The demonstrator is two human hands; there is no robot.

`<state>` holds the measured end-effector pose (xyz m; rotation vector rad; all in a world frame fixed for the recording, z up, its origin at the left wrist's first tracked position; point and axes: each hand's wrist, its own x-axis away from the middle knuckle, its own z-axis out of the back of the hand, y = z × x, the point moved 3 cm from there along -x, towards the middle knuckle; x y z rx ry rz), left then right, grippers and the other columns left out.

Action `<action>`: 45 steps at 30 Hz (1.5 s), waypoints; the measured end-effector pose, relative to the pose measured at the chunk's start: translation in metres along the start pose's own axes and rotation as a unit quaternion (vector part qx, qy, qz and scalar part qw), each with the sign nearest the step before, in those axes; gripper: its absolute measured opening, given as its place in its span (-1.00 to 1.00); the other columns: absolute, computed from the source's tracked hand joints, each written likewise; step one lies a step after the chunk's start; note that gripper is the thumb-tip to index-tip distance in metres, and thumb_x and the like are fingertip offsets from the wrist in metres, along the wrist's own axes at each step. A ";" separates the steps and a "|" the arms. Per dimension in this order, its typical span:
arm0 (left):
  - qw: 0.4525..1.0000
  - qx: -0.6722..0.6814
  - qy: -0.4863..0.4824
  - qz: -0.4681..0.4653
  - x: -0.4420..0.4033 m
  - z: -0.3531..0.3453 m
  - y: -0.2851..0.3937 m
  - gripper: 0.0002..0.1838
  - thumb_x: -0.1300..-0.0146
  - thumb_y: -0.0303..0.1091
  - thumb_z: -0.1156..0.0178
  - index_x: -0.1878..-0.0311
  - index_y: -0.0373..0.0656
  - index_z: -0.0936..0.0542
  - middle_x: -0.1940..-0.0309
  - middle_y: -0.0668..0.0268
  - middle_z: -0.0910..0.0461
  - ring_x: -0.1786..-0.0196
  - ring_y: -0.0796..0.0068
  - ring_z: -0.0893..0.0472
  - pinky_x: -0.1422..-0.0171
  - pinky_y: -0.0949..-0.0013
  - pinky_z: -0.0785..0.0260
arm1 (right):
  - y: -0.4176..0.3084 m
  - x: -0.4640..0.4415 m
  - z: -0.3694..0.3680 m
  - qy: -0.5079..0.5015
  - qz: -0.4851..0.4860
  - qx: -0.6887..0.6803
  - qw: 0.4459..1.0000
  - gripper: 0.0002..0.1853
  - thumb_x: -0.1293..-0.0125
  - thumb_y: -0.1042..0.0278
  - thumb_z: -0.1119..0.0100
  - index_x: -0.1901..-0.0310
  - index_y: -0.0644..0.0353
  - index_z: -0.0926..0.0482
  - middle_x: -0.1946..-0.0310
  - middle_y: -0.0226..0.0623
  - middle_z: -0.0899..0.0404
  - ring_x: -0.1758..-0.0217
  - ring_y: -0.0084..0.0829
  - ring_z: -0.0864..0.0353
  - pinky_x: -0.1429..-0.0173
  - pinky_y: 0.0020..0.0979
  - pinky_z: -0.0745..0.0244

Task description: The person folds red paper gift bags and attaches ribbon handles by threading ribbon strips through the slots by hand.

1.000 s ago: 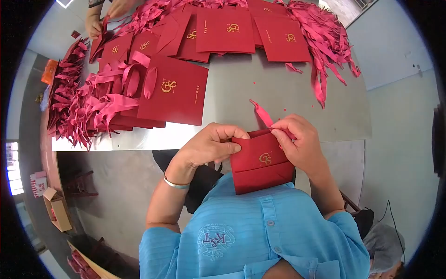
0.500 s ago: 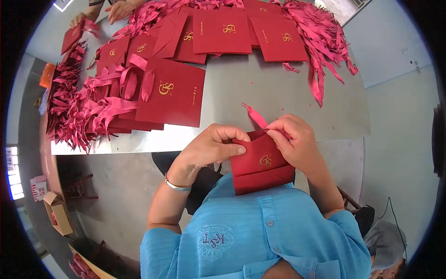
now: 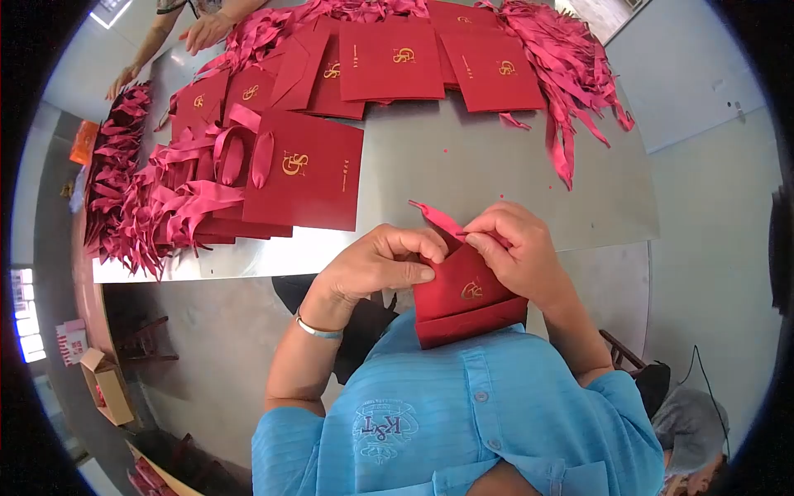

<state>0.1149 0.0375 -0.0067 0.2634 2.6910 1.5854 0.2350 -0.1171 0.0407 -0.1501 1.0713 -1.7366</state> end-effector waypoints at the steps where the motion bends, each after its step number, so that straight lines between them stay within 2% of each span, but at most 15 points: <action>1: 0.999 0.001 -0.018 -0.033 -0.001 0.002 -0.003 -0.89 -0.16 -0.65 -0.23 0.25 -0.26 -0.61 0.15 0.34 -0.46 0.35 0.74 -0.36 0.38 0.65 -0.18 | -0.001 0.001 0.000 0.005 0.000 -0.003 1.000 -0.92 -0.09 0.62 -0.29 0.36 0.28 -0.59 0.46 -0.23 -0.57 0.40 -0.29 -0.53 0.28 -0.34 -0.42; 3: 0.997 0.001 -0.036 -0.065 0.002 0.000 0.000 -0.88 -0.16 -0.66 -0.22 0.25 -0.27 -0.61 0.13 0.33 -0.47 0.36 0.75 -0.37 0.39 0.65 -0.16 | -0.001 0.001 0.001 0.010 0.001 -0.007 1.000 -0.91 -0.09 0.62 -0.28 0.35 0.28 -0.59 0.46 -0.22 -0.57 0.40 -0.29 -0.53 0.28 -0.35 -0.42; 5: 0.997 0.026 0.056 0.045 0.008 -0.004 0.007 -0.87 -0.16 -0.66 -0.22 0.22 -0.28 -0.61 0.26 0.37 -0.52 0.45 0.79 -0.37 0.47 0.65 -0.14 | -0.003 0.000 0.007 0.027 0.024 0.012 0.999 -0.91 -0.11 0.62 -0.28 0.34 0.29 -0.59 0.46 -0.23 -0.57 0.40 -0.32 -0.53 0.30 -0.36 -0.42; 6: 0.997 0.025 0.055 0.045 0.009 -0.006 0.010 -0.87 -0.16 -0.66 -0.22 0.22 -0.28 -0.61 0.26 0.37 -0.52 0.45 0.79 -0.37 0.47 0.65 -0.14 | -0.004 0.002 0.010 0.028 0.024 0.013 0.999 -0.91 -0.11 0.62 -0.28 0.34 0.29 -0.59 0.46 -0.23 -0.57 0.40 -0.32 -0.53 0.30 -0.36 -0.42; 8: 0.988 -0.080 0.119 0.058 0.012 -0.006 0.013 -0.87 -0.19 -0.64 -0.22 0.20 -0.29 -0.61 0.42 0.46 -0.55 0.55 0.83 -0.35 0.56 0.65 -0.11 | -0.005 0.007 0.016 0.036 -0.030 -0.024 0.999 -0.91 -0.12 0.62 -0.28 0.33 0.28 -0.59 0.45 -0.23 -0.56 0.41 -0.36 -0.52 0.32 -0.38 -0.41; 11: 0.981 -0.115 0.150 0.050 0.010 -0.012 0.022 -0.87 -0.21 -0.63 -0.22 0.18 -0.26 -0.62 0.54 0.55 -0.52 0.62 0.86 -0.31 0.62 0.64 -0.07 | -0.011 0.006 0.020 0.032 -0.005 -0.023 0.999 -0.91 -0.14 0.61 -0.29 0.32 0.28 -0.59 0.44 -0.24 -0.56 0.42 -0.38 -0.52 0.34 -0.40 -0.41; 15: 0.986 -0.096 0.101 0.095 0.010 -0.003 0.016 -0.87 -0.19 -0.66 -0.20 0.21 -0.28 -0.61 0.39 0.44 -0.57 0.49 0.80 -0.40 0.49 0.64 -0.21 | -0.006 0.003 0.016 0.029 0.014 -0.020 0.999 -0.91 -0.14 0.60 -0.29 0.31 0.28 -0.59 0.43 -0.24 -0.57 0.41 -0.37 -0.52 0.33 -0.41 -0.41; 17: 0.995 -0.099 0.020 -0.007 0.005 -0.007 0.018 -0.85 -0.14 -0.69 -0.18 0.22 -0.30 -0.59 0.24 0.35 -0.56 0.27 0.69 -0.46 0.22 0.56 -0.33 | -0.006 0.002 0.013 0.026 0.023 -0.018 0.999 -0.92 -0.15 0.60 -0.28 0.31 0.28 -0.59 0.44 -0.24 -0.56 0.39 -0.36 -0.53 0.31 -0.40 -0.42; 20: 0.995 -0.095 -0.005 -0.001 0.003 0.001 0.012 -0.83 -0.09 -0.72 -0.17 0.24 -0.32 -0.58 0.14 0.29 -0.53 0.10 0.58 -0.44 -0.01 0.47 -0.31 | 0.001 0.003 0.008 0.016 -0.014 -0.033 0.999 -0.92 -0.15 0.59 -0.28 0.31 0.28 -0.59 0.44 -0.24 -0.57 0.38 -0.34 -0.53 0.30 -0.38 -0.42; 27: 0.998 -0.038 -0.056 -0.009 0.000 0.000 0.015 -0.82 -0.06 -0.72 -0.17 0.26 -0.30 -0.60 0.15 0.29 -0.54 0.11 0.57 -0.45 0.01 0.49 -0.30 | 0.003 0.000 0.004 0.015 0.010 -0.037 0.999 -0.92 -0.15 0.58 -0.29 0.31 0.29 -0.59 0.45 -0.23 -0.56 0.38 -0.34 -0.53 0.29 -0.38 -0.42; 30: 1.000 -0.008 0.015 0.012 0.002 0.000 0.014 -0.83 -0.06 -0.69 -0.18 0.26 -0.31 -0.61 0.15 0.28 -0.54 0.13 0.57 -0.46 0.04 0.50 -0.30 | 0.005 0.000 0.006 0.020 0.009 -0.026 0.999 -0.92 -0.15 0.58 -0.29 0.30 0.29 -0.59 0.45 -0.25 -0.56 0.39 -0.36 -0.52 0.30 -0.40 -0.41; 32: 0.991 0.056 0.061 0.109 0.007 0.003 0.013 -0.84 -0.07 -0.66 -0.18 0.24 -0.33 -0.61 0.14 0.27 -0.55 0.12 0.57 -0.46 0.01 0.49 -0.30 | 0.006 0.002 0.010 0.026 -0.025 -0.045 0.998 -0.91 -0.16 0.58 -0.29 0.30 0.28 -0.59 0.44 -0.26 -0.55 0.39 -0.37 -0.52 0.30 -0.40 -0.41; 35: 0.992 0.019 0.047 0.114 0.008 0.002 0.018 -0.83 -0.08 -0.65 -0.17 0.23 -0.34 -0.62 0.15 0.26 -0.56 0.09 0.54 -0.47 -0.04 0.47 -0.31 | 0.003 0.005 0.011 0.007 -0.045 -0.057 0.997 -0.91 -0.17 0.58 -0.29 0.29 0.28 -0.59 0.44 -0.27 -0.55 0.38 -0.38 -0.52 0.30 -0.42 -0.40; 38: 1.000 0.003 -0.008 0.029 0.004 0.003 0.016 -0.85 -0.08 -0.64 -0.18 0.24 -0.33 -0.63 0.17 0.25 -0.56 0.09 0.50 -0.47 -0.05 0.44 -0.30 | 0.005 0.002 0.006 0.013 -0.007 -0.040 0.999 -0.92 -0.17 0.57 -0.29 0.30 0.28 -0.59 0.43 -0.26 -0.56 0.38 -0.38 -0.52 0.29 -0.41 -0.40; 45: 0.998 -0.034 -0.046 0.006 0.001 0.001 0.020 -0.86 -0.07 -0.62 -0.23 0.26 -0.33 -0.63 0.21 0.26 -0.53 0.14 0.50 -0.47 0.02 0.44 -0.33 | 0.005 -0.003 0.000 0.009 0.023 -0.036 0.999 -0.92 -0.15 0.56 -0.30 0.32 0.27 -0.59 0.43 -0.24 -0.58 0.39 -0.33 -0.52 0.28 -0.37 -0.40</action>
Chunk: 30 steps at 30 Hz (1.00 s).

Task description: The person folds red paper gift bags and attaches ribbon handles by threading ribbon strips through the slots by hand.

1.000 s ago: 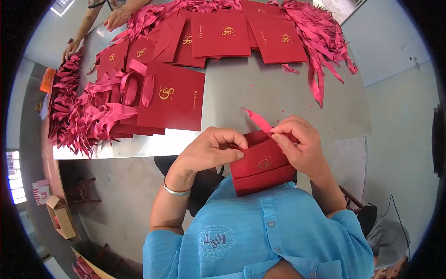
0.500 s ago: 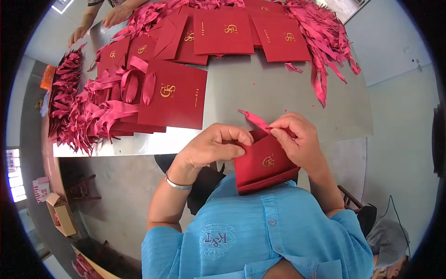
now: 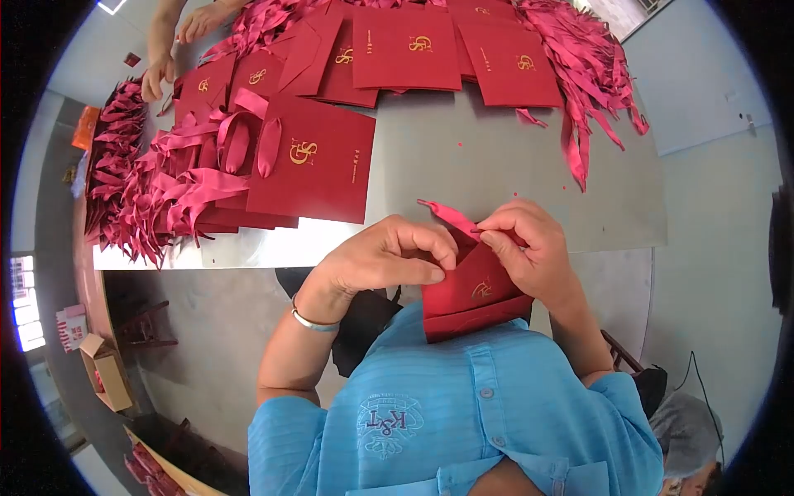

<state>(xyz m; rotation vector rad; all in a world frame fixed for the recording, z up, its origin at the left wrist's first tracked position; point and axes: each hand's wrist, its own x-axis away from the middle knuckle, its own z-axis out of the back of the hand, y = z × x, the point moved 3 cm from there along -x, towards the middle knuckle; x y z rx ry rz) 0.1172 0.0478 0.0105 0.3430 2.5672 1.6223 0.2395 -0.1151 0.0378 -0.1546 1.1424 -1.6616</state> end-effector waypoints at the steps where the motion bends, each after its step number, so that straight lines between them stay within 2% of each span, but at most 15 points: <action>1: 1.000 -0.013 -0.004 0.009 0.000 0.000 0.001 -0.87 -0.06 -0.62 -0.23 0.27 -0.33 -0.62 0.22 0.27 -0.52 0.17 0.52 -0.46 0.07 0.45 -0.33 | -0.001 -0.001 -0.001 -0.002 0.002 0.004 1.000 -0.92 -0.15 0.56 -0.30 0.32 0.27 -0.59 0.44 -0.24 -0.58 0.39 -0.33 -0.52 0.28 -0.36 -0.40; 5: 0.999 -0.041 -0.028 0.004 0.000 0.001 -0.001 -0.91 -0.10 -0.62 -0.23 0.30 -0.32 -0.59 0.23 0.28 -0.49 0.24 0.58 -0.44 0.22 0.50 -0.33 | -0.001 -0.002 -0.004 -0.002 -0.001 0.001 1.000 -0.91 -0.15 0.56 -0.30 0.32 0.26 -0.59 0.44 -0.25 -0.58 0.39 -0.33 -0.52 0.27 -0.36 -0.40; 9: 0.996 -0.087 -0.017 -0.016 0.002 -0.001 -0.002 -0.94 -0.15 -0.60 -0.21 0.29 -0.31 -0.56 0.24 0.32 -0.48 0.27 0.60 -0.42 0.24 0.53 -0.31 | -0.001 -0.003 -0.005 -0.005 0.006 0.006 1.000 -0.91 -0.15 0.56 -0.30 0.31 0.26 -0.59 0.44 -0.26 -0.57 0.39 -0.34 -0.51 0.28 -0.37 -0.40; 11: 0.985 -0.152 -0.010 -0.083 0.002 0.002 -0.007 -0.94 -0.21 -0.57 -0.19 0.27 -0.31 -0.52 0.26 0.36 -0.46 0.30 0.64 -0.40 0.26 0.55 -0.30 | 0.003 -0.003 -0.004 -0.006 -0.011 -0.017 1.000 -0.91 -0.15 0.57 -0.30 0.31 0.26 -0.58 0.44 -0.26 -0.57 0.39 -0.35 -0.51 0.30 -0.38 -0.39; 12: 0.985 -0.153 -0.009 -0.083 0.004 0.000 -0.004 -0.94 -0.21 -0.57 -0.19 0.27 -0.31 -0.52 0.26 0.36 -0.46 0.30 0.64 -0.40 0.26 0.55 -0.30 | 0.002 -0.003 -0.003 -0.006 -0.010 -0.017 1.000 -0.91 -0.15 0.57 -0.30 0.31 0.26 -0.58 0.44 -0.26 -0.57 0.39 -0.35 -0.51 0.30 -0.38 -0.39; 14: 0.986 -0.158 0.031 -0.040 0.007 -0.004 -0.001 -0.95 -0.22 -0.56 -0.17 0.28 -0.30 -0.49 0.30 0.40 -0.44 0.33 0.67 -0.39 0.29 0.56 -0.30 | 0.000 -0.003 -0.002 -0.010 -0.007 0.000 1.000 -0.91 -0.16 0.57 -0.29 0.31 0.27 -0.58 0.43 -0.26 -0.56 0.40 -0.37 -0.51 0.31 -0.40 -0.39; 18: 0.980 -0.186 0.064 -0.032 0.011 -0.001 -0.009 -0.97 -0.23 -0.55 -0.14 0.29 -0.29 -0.49 0.34 0.43 -0.45 0.35 0.71 -0.39 0.33 0.57 -0.29 | 0.003 0.000 0.000 0.006 -0.013 -0.009 1.000 -0.91 -0.16 0.56 -0.30 0.31 0.28 -0.58 0.43 -0.26 -0.56 0.41 -0.37 -0.50 0.32 -0.40 -0.39; 21: 0.984 -0.150 0.092 0.008 0.011 -0.002 -0.011 -0.98 -0.22 -0.55 -0.13 0.31 -0.28 -0.49 0.38 0.46 -0.47 0.39 0.74 -0.40 0.36 0.60 -0.29 | 0.002 0.000 0.002 0.002 -0.038 -0.023 0.999 -0.91 -0.16 0.56 -0.30 0.30 0.29 -0.58 0.44 -0.26 -0.56 0.41 -0.37 -0.50 0.31 -0.42 -0.40; 26: 0.980 -0.134 0.140 0.042 0.013 0.000 -0.016 -0.93 -0.16 -0.59 -0.23 0.33 -0.27 -0.51 0.41 0.45 -0.51 0.43 0.77 -0.45 0.41 0.61 -0.32 | -0.005 -0.002 0.005 0.015 0.023 0.016 0.999 -0.90 -0.16 0.56 -0.31 0.29 0.29 -0.60 0.40 -0.25 -0.59 0.36 -0.37 -0.55 0.26 -0.44 -0.44; 30: 0.975 -0.109 0.189 0.050 0.013 -0.007 -0.012 -0.90 -0.14 -0.59 -0.27 0.33 -0.26 -0.52 0.47 0.46 -0.52 0.47 0.78 -0.49 0.45 0.63 -0.33 | -0.018 -0.006 0.007 0.028 0.028 0.057 0.998 -0.87 -0.13 0.58 -0.33 0.27 0.27 -0.62 0.39 -0.23 -0.60 0.31 -0.37 -0.58 0.26 -0.43 -0.47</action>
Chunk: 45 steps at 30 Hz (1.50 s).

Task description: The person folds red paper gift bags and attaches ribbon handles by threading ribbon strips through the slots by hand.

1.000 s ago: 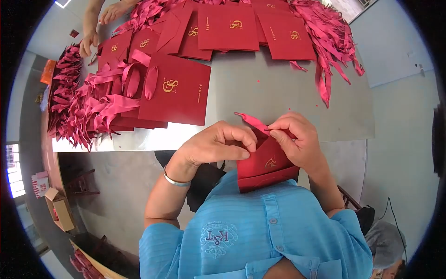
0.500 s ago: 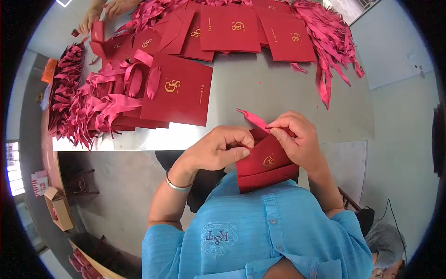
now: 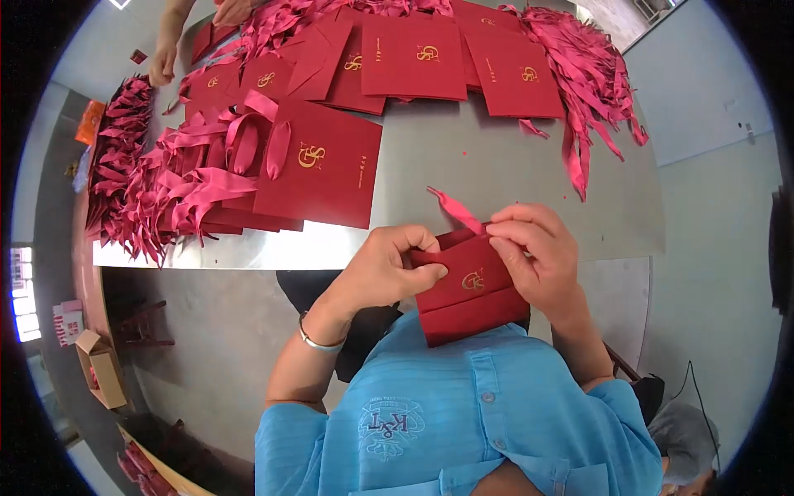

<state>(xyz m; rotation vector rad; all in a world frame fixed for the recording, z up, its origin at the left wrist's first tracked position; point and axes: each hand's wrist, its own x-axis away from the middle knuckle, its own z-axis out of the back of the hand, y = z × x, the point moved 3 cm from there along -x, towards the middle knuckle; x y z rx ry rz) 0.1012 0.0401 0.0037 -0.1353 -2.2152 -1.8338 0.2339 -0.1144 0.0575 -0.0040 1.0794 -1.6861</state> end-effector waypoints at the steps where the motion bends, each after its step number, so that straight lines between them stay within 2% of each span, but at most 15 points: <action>1: 0.999 -0.027 0.029 -0.014 0.001 -0.002 0.003 -0.89 -0.14 -0.59 -0.28 0.33 -0.26 -0.53 0.48 0.47 -0.53 0.49 0.79 -0.49 0.47 0.65 -0.33 | -0.007 -0.003 0.001 0.009 0.047 0.025 0.999 -0.85 -0.09 0.60 -0.34 0.26 0.26 -0.63 0.39 -0.24 -0.60 0.32 -0.38 -0.59 0.28 -0.43 -0.48; 2: 0.997 -0.053 0.058 -0.027 0.001 -0.002 0.005 -0.89 -0.13 -0.58 -0.30 0.33 -0.26 -0.54 0.50 0.47 -0.54 0.51 0.80 -0.50 0.49 0.66 -0.32 | -0.014 -0.004 0.002 0.018 0.094 0.049 0.994 -0.82 -0.06 0.62 -0.35 0.26 0.26 -0.64 0.39 -0.24 -0.61 0.34 -0.39 -0.59 0.30 -0.43 -0.49; 8: 0.996 -0.039 0.071 -0.025 0.000 -0.002 0.003 -0.86 -0.11 -0.58 -0.32 0.28 -0.25 -0.56 0.47 0.47 -0.57 0.52 0.85 -0.46 0.50 0.68 -0.28 | -0.011 0.001 -0.017 -0.043 0.029 -0.045 0.998 -0.76 0.05 0.67 -0.37 0.29 0.25 -0.64 0.39 -0.27 -0.62 0.48 -0.43 -0.58 0.48 -0.46 -0.45; 11: 0.996 -0.026 0.080 -0.032 0.000 -0.002 0.000 -0.85 -0.11 -0.58 -0.33 0.26 -0.25 -0.57 0.45 0.48 -0.58 0.50 0.86 -0.45 0.50 0.69 -0.26 | -0.014 -0.002 -0.022 -0.039 0.075 -0.035 0.996 -0.75 0.08 0.68 -0.35 0.29 0.24 -0.64 0.43 -0.28 -0.60 0.51 -0.45 -0.57 0.52 -0.47 -0.43; 24: 0.996 -0.032 0.076 -0.016 0.000 -0.002 0.006 -0.87 -0.12 -0.62 -0.27 0.25 -0.27 -0.57 0.42 0.47 -0.58 0.49 0.86 -0.45 0.50 0.69 -0.26 | -0.016 0.001 -0.031 -0.039 0.087 0.039 0.995 -0.80 0.13 0.68 -0.32 0.42 0.21 -0.59 0.52 -0.35 -0.55 0.59 -0.46 -0.53 0.55 -0.46 -0.40; 29: 0.995 -0.051 0.078 -0.030 -0.001 -0.002 0.006 -0.93 -0.21 -0.60 -0.17 0.25 -0.29 -0.57 0.46 0.50 -0.54 0.47 0.84 -0.42 0.46 0.67 -0.25 | -0.024 0.000 -0.033 -0.069 0.132 0.141 0.979 -0.84 0.15 0.63 -0.28 0.48 0.19 -0.54 0.54 -0.34 -0.45 0.56 -0.42 -0.52 0.53 -0.42 -0.43; 32: 0.995 -0.054 0.084 0.008 -0.001 -0.003 0.005 -0.95 -0.23 -0.59 -0.16 0.25 -0.31 -0.57 0.46 0.49 -0.53 0.44 0.83 -0.42 0.43 0.66 -0.27 | -0.032 -0.001 -0.032 -0.108 0.135 0.201 0.964 -0.85 0.13 0.59 -0.28 0.52 0.19 -0.49 0.54 -0.33 -0.38 0.56 -0.39 -0.49 0.51 -0.40 -0.45; 35: 0.991 -0.091 0.098 0.000 -0.005 -0.003 -0.001 -0.96 -0.23 -0.57 -0.18 0.26 -0.31 -0.58 0.45 0.48 -0.54 0.44 0.82 -0.44 0.44 0.65 -0.27 | -0.035 0.000 -0.036 -0.126 0.124 0.242 0.954 -0.85 0.10 0.54 -0.26 0.55 0.19 -0.44 0.54 -0.32 -0.35 0.57 -0.38 -0.46 0.52 -0.39 -0.43; 39: 0.987 -0.111 0.116 -0.008 -0.007 -0.006 0.001 -0.96 -0.22 -0.56 -0.22 0.28 -0.31 -0.57 0.45 0.47 -0.56 0.42 0.81 -0.45 0.42 0.64 -0.29 | -0.040 0.001 -0.044 -0.167 0.117 0.300 0.932 -0.87 0.09 0.48 -0.22 0.57 0.18 -0.42 0.55 -0.31 -0.35 0.56 -0.38 -0.48 0.51 -0.40 -0.44; 41: 0.990 -0.068 0.122 0.021 -0.009 -0.006 0.002 -0.93 -0.22 -0.52 -0.25 0.29 -0.31 -0.57 0.47 0.45 -0.58 0.42 0.81 -0.46 0.42 0.64 -0.31 | -0.043 -0.002 -0.049 -0.185 0.094 0.340 0.917 -0.91 0.09 0.44 -0.18 0.55 0.20 -0.46 0.55 -0.29 -0.39 0.54 -0.37 -0.52 0.53 -0.41 -0.45; 45: 0.986 -0.100 0.125 0.050 -0.010 -0.006 0.007 -0.92 -0.24 -0.50 -0.26 0.30 -0.31 -0.58 0.48 0.44 -0.58 0.43 0.82 -0.46 0.43 0.64 -0.31 | -0.046 -0.006 -0.056 -0.207 0.072 0.346 0.912 -0.92 0.09 0.44 -0.17 0.53 0.22 -0.49 0.57 -0.26 -0.43 0.55 -0.36 -0.54 0.55 -0.38 -0.47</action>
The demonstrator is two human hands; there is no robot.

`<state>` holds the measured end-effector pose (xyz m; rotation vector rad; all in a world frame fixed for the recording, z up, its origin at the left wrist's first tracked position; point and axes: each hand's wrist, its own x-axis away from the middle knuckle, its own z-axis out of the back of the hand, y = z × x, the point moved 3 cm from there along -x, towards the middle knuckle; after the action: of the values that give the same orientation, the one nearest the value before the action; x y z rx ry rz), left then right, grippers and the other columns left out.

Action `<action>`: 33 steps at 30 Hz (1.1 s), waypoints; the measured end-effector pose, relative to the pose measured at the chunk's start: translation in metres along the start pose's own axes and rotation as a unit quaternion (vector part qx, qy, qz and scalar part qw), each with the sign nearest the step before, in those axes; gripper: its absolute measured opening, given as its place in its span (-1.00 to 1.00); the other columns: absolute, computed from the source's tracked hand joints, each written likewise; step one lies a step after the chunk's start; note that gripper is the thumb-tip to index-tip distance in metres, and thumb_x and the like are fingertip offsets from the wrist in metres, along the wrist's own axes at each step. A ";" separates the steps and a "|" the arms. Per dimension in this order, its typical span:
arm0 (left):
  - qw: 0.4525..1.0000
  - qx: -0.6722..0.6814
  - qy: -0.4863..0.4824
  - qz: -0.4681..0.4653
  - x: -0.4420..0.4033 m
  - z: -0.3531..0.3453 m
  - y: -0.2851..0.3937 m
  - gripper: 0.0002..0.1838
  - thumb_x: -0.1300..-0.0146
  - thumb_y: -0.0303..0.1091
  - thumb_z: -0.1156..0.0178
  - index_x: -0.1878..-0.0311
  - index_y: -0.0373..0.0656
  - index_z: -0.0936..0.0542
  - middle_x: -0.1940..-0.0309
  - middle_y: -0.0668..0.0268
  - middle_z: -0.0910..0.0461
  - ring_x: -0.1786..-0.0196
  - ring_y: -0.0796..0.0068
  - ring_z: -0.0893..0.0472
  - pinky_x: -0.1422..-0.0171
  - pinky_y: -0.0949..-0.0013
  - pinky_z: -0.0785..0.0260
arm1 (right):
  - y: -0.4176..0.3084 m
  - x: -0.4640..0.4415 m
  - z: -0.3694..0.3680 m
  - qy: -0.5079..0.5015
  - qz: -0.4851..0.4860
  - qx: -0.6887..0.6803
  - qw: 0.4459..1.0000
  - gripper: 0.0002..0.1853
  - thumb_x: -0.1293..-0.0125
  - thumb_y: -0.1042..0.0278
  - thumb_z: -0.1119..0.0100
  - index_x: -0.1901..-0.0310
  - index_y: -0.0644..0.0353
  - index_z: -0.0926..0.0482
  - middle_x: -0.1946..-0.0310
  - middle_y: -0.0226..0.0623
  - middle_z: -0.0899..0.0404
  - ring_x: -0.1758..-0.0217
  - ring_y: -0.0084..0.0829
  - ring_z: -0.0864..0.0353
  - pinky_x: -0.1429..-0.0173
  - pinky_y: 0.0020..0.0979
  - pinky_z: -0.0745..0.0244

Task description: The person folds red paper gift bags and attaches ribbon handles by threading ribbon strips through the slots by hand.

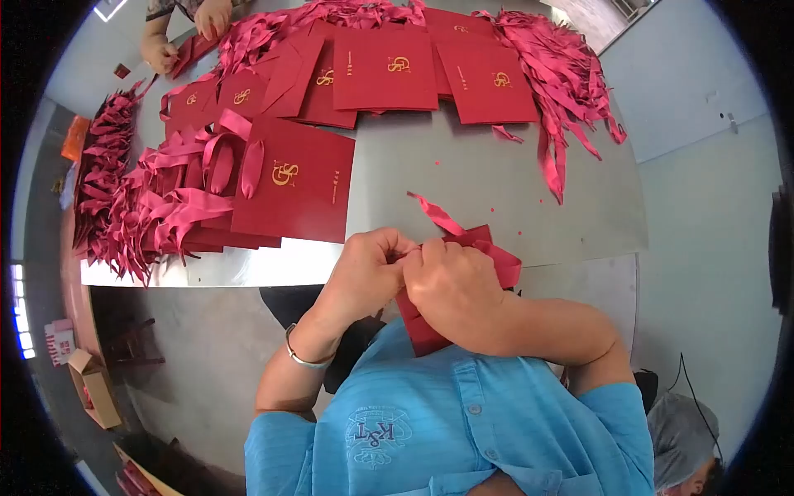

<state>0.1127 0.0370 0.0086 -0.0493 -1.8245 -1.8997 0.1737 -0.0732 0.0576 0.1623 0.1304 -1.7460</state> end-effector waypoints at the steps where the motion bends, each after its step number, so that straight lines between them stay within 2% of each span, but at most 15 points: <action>1: 0.998 -0.030 0.011 -0.046 -0.001 0.000 0.000 -0.93 -0.24 -0.50 -0.25 0.31 -0.31 -0.59 0.48 0.45 -0.58 0.44 0.82 -0.45 0.44 0.63 -0.30 | -0.001 -0.001 -0.004 -0.007 0.002 0.017 1.000 -0.92 0.08 0.44 -0.17 0.52 0.22 -0.49 0.58 -0.25 -0.45 0.56 -0.35 -0.55 0.55 -0.36 -0.48; 3: 0.993 -0.062 0.021 -0.093 0.001 0.000 0.005 -0.94 -0.25 -0.51 -0.24 0.32 -0.30 -0.59 0.48 0.45 -0.58 0.44 0.81 -0.45 0.45 0.63 -0.30 | 0.004 -0.002 -0.005 -0.012 0.003 0.033 0.999 -0.92 0.08 0.45 -0.16 0.51 0.23 -0.50 0.59 -0.25 -0.46 0.57 -0.33 -0.55 0.56 -0.34 -0.48; 5: 1.000 -0.022 0.016 -0.007 0.005 0.003 0.011 -0.95 -0.24 -0.54 -0.20 0.32 -0.32 -0.60 0.48 0.46 -0.59 0.42 0.81 -0.46 0.43 0.62 -0.30 | 0.018 -0.001 0.000 0.018 -0.023 -0.129 0.991 -0.92 0.00 0.46 -0.18 0.51 0.24 -0.50 0.56 -0.22 -0.51 0.55 -0.26 -0.58 0.53 -0.29 -0.50; 8: 0.996 0.044 -0.009 -0.075 0.002 -0.002 0.000 -0.95 -0.24 -0.57 -0.17 0.29 -0.33 -0.61 0.47 0.47 -0.60 0.40 0.81 -0.46 0.40 0.62 -0.31 | 0.031 0.002 -0.006 -0.022 -0.065 -0.242 0.968 -0.90 -0.09 0.45 -0.15 0.39 0.30 -0.54 0.50 -0.12 -0.58 0.46 -0.14 -0.62 0.39 -0.25 -0.56; 12: 0.999 -0.033 -0.018 -0.037 0.003 -0.002 0.003 -0.92 -0.25 -0.58 -0.14 0.26 -0.33 -0.61 0.45 0.47 -0.61 0.39 0.80 -0.48 0.37 0.62 -0.33 | 0.032 0.006 -0.003 -0.013 -0.072 -0.215 0.974 -0.89 -0.14 0.43 -0.24 0.45 0.25 -0.54 0.44 -0.23 -0.59 0.44 -0.15 -0.62 0.37 -0.24 -0.53; 19: 0.994 0.043 -0.004 -0.096 0.010 -0.009 0.006 -0.89 -0.25 -0.61 -0.14 0.18 -0.34 -0.61 0.41 0.45 -0.62 0.37 0.76 -0.51 0.28 0.61 -0.37 | 0.083 -0.023 0.009 -0.048 0.013 -0.422 0.905 -0.82 -0.18 0.43 -0.18 0.19 0.28 -0.62 0.30 -0.25 -0.66 0.32 -0.29 -0.64 0.17 -0.34 -0.51; 21: 0.993 0.048 -0.001 -0.108 0.014 -0.011 0.008 -0.88 -0.25 -0.62 -0.15 0.17 -0.34 -0.60 0.41 0.44 -0.62 0.36 0.76 -0.51 0.28 0.61 -0.38 | 0.084 -0.033 0.002 -0.246 -0.053 -0.484 0.838 -0.81 -0.18 0.48 -0.14 0.17 0.31 -0.61 0.32 -0.25 -0.67 0.35 -0.45 -0.62 0.19 -0.39 -0.49; 22: 0.995 0.016 0.011 -0.098 0.017 -0.011 0.010 -0.88 -0.25 -0.62 -0.16 0.17 -0.34 -0.60 0.40 0.43 -0.62 0.35 0.76 -0.52 0.28 0.61 -0.38 | 0.082 -0.037 -0.002 -0.306 -0.020 -0.486 0.819 -0.76 -0.19 0.51 -0.12 0.10 0.33 -0.58 0.38 -0.27 -0.67 0.38 -0.55 -0.57 0.25 -0.44 -0.45; 23: 0.996 -0.015 0.023 -0.089 0.019 -0.011 0.011 -0.88 -0.25 -0.62 -0.16 0.17 -0.34 -0.60 0.38 0.42 -0.62 0.35 0.75 -0.53 0.28 0.61 -0.38 | 0.087 -0.041 -0.009 -0.299 -0.028 -0.485 0.821 -0.76 -0.19 0.51 -0.12 0.10 0.33 -0.58 0.38 -0.27 -0.67 0.38 -0.55 -0.57 0.25 -0.44 -0.45; 25: 0.995 -0.008 0.024 -0.098 0.021 -0.013 0.012 -0.92 -0.23 -0.62 -0.18 0.20 -0.33 -0.56 0.40 0.41 -0.61 0.36 0.76 -0.51 0.31 0.64 -0.34 | 0.087 -0.045 -0.023 -0.351 0.014 -0.560 0.750 -0.69 -0.20 0.51 -0.13 0.00 0.33 -0.55 0.40 -0.34 -0.66 0.40 -0.57 -0.54 0.30 -0.47 -0.41; 26: 0.994 -0.009 0.048 -0.094 0.023 -0.012 0.013 -0.92 -0.22 -0.63 -0.20 0.23 -0.30 -0.53 0.41 0.42 -0.59 0.37 0.78 -0.50 0.33 0.66 -0.32 | 0.087 -0.049 -0.025 -0.344 0.010 -0.561 0.753 -0.69 -0.20 0.51 -0.13 0.00 0.33 -0.55 0.40 -0.34 -0.66 0.40 -0.57 -0.54 0.30 -0.47 -0.41; 28: 0.992 -0.002 0.070 -0.109 0.024 -0.013 0.010 -0.85 -0.17 -0.66 -0.22 0.27 -0.24 -0.46 0.47 0.45 -0.54 0.42 0.82 -0.46 0.41 0.70 -0.24 | 0.082 -0.053 -0.030 -0.444 0.028 -0.561 0.698 -0.62 -0.20 0.50 -0.17 -0.07 0.37 -0.49 0.37 -0.36 -0.66 0.42 -0.60 -0.52 0.38 -0.52 -0.37; 29: 0.992 -0.007 0.066 -0.111 0.026 -0.013 0.012 -0.85 -0.17 -0.66 -0.22 0.27 -0.24 -0.46 0.47 0.45 -0.54 0.42 0.82 -0.46 0.41 0.70 -0.24 | 0.083 -0.058 -0.031 -0.438 0.027 -0.563 0.700 -0.62 -0.20 0.50 -0.17 -0.07 0.37 -0.49 0.37 -0.36 -0.66 0.42 -0.60 -0.52 0.38 -0.52 -0.37; 31: 0.989 -0.045 0.071 -0.121 0.030 -0.014 0.019 -0.84 -0.17 -0.65 -0.23 0.26 -0.24 -0.47 0.45 0.45 -0.55 0.45 0.83 -0.45 0.43 0.70 -0.23 | 0.084 -0.060 -0.035 -0.512 0.042 -0.583 0.629 -0.55 -0.14 0.51 -0.25 -0.09 0.40 -0.47 0.32 -0.33 -0.67 0.44 -0.63 -0.52 0.44 -0.59 -0.30; 33: 0.989 -0.052 0.068 -0.119 0.031 -0.016 0.019 -0.84 -0.15 -0.65 -0.25 0.26 -0.25 -0.47 0.45 0.44 -0.56 0.47 0.85 -0.44 0.45 0.71 -0.22 | 0.081 -0.063 -0.046 -0.522 0.041 -0.598 0.607 -0.52 -0.09 0.53 -0.29 -0.09 0.41 -0.46 0.31 -0.31 -0.67 0.44 -0.63 -0.52 0.46 -0.60 -0.28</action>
<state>0.0973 0.0121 0.0359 0.2683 -1.7017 -2.1030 0.2663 -0.0189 0.0236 -1.7847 0.3797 -1.0705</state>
